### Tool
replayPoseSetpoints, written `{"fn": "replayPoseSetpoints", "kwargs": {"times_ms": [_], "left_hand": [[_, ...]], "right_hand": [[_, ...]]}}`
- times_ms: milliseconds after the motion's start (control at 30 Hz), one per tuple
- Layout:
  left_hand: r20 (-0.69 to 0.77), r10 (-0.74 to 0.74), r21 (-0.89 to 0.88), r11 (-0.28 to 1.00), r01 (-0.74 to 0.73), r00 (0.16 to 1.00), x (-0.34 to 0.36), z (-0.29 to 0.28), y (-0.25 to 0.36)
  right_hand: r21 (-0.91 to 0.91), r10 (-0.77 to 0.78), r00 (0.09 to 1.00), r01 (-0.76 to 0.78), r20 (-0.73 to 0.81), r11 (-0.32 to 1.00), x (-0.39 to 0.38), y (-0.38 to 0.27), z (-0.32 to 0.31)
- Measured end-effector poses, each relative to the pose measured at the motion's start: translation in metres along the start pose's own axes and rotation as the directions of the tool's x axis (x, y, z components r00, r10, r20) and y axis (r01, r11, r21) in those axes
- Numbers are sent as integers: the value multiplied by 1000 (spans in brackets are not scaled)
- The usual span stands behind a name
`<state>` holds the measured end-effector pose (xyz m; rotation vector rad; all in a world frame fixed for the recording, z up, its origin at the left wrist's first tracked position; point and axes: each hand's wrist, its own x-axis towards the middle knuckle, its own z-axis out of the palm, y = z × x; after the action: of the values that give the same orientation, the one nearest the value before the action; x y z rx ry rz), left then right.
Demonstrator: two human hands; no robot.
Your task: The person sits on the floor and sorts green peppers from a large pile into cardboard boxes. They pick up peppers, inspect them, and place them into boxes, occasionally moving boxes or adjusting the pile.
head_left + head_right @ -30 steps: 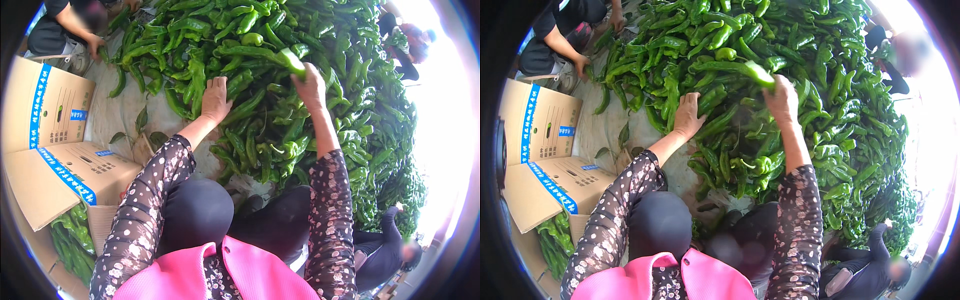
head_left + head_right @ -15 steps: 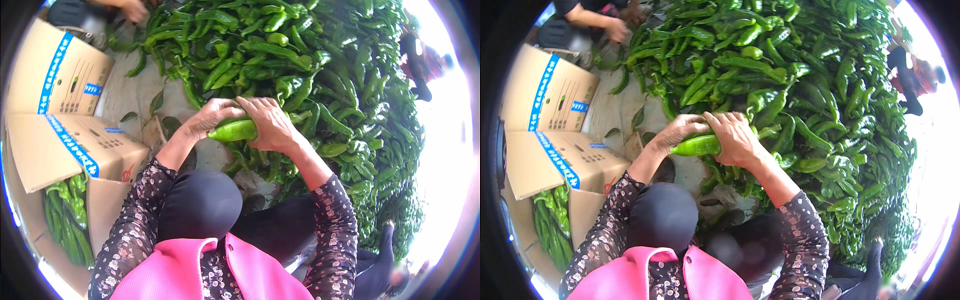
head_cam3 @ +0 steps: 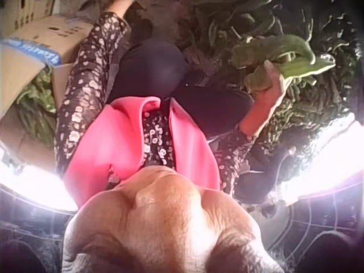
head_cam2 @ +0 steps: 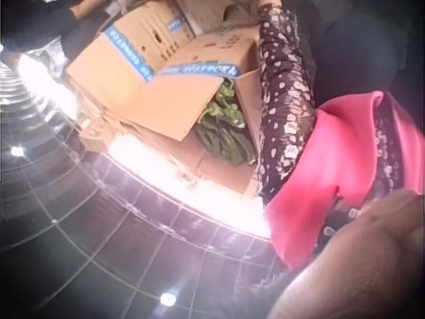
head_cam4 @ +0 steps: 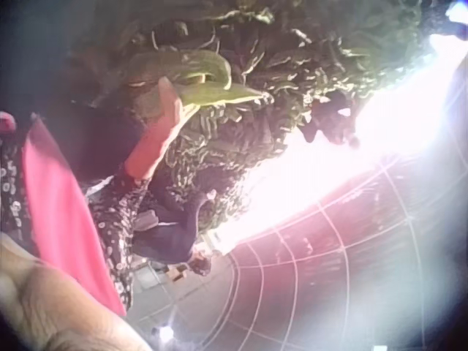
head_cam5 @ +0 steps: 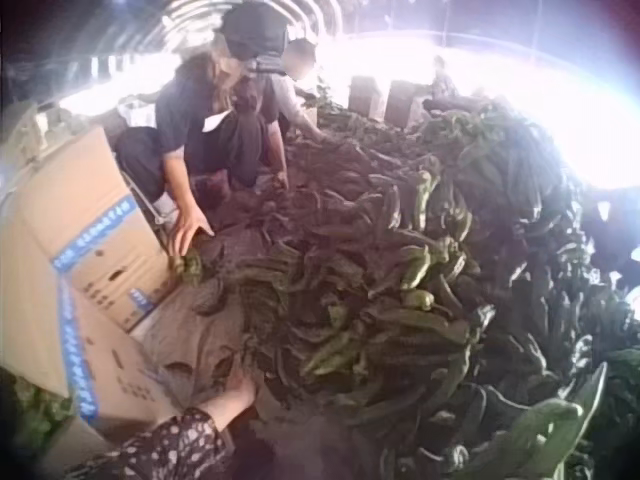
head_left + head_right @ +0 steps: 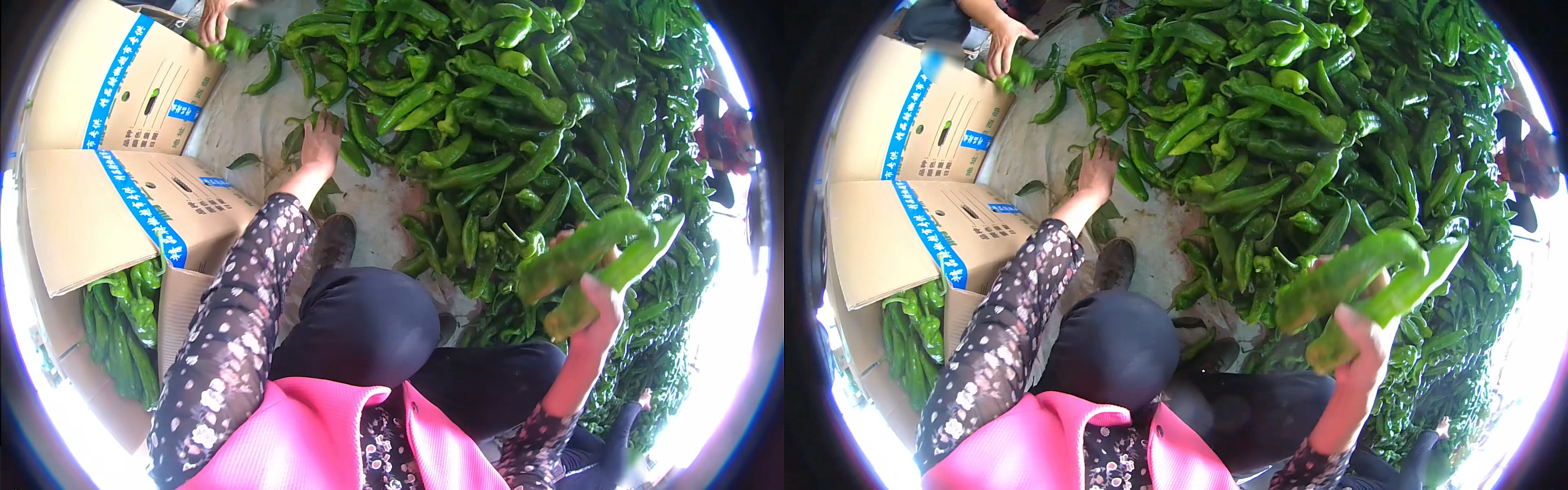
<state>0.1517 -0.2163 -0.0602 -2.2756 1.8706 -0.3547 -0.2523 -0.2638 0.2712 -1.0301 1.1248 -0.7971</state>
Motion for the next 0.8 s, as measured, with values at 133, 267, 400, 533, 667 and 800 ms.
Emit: {"fn": "replayPoseSetpoints", "kwargs": {"times_ms": [133, 267, 400, 533, 667, 800], "left_hand": [[228, 214, 77, 968, -237, 950, 18, 20, -16], [522, 259, -38, 959, -281, 812, 23, -20, 5], [741, 124, -185, 982, 23, 660, 24, -48, -4], [842, 309, -494, 771, 402, 441, 22, -113, -23], [604, 315, -784, 401, 474, 732, -13, -231, -39], [103, -29, -986, 127, 105, 994, -108, -396, -71]], "right_hand": [[28, 20, 999, -19, -35, 999, -24, 1, 0], [40, 4, 998, -1, -66, 999, -31, -4, -7], [56, -34, 997, 38, -65, 998, -26, -12, -2], [102, -65, 995, 57, 75, 993, -13, -10, 4], [243, -59, 997, 44, 55, 969, 3, 9, 9], [243, 93, 993, -109, 78, 964, 42, 21, -23]]}}
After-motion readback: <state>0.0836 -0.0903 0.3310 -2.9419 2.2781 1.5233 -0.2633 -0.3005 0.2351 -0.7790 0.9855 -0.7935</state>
